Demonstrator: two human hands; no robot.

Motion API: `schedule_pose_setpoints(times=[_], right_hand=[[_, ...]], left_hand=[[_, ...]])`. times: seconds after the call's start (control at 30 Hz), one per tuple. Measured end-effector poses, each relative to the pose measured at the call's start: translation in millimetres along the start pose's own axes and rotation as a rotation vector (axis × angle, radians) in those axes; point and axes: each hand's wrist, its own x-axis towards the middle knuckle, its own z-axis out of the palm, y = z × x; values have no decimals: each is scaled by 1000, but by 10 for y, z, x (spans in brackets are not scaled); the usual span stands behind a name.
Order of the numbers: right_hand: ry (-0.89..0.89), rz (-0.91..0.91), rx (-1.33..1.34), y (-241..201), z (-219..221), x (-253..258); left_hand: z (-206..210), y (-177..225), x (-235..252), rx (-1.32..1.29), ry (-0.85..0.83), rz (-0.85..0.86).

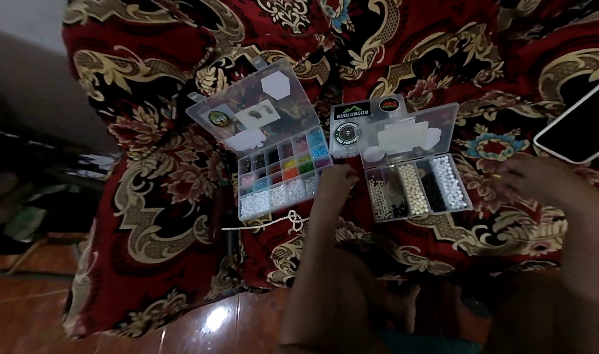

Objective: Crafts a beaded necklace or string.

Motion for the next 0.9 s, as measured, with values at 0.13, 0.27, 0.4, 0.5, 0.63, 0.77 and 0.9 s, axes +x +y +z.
schedule_pose_setpoints(times=[0.13,0.27,0.4,0.5,0.63,0.77,0.9], right_hand=[[20,28,20,-41,2,3],[122,-38,-7,-57,13,6],[207,-65,140,-138,19,-26],[215,-135,392,-216,73,-52],[140,-242,666,-462,202,-88],[-27,-376,823,-679,350,-148],[-439,-581,993,-678,408,-185]], left_hand=[[1,10,22,4,24,-6],[1,54,16,42,50,-37],[112,92,54,25,102,142],[180,179,86,56,-2,115],[242,314,100,128,-25,45],[303,383,122,137,-36,14],[351,391,131,142,-2,34]])
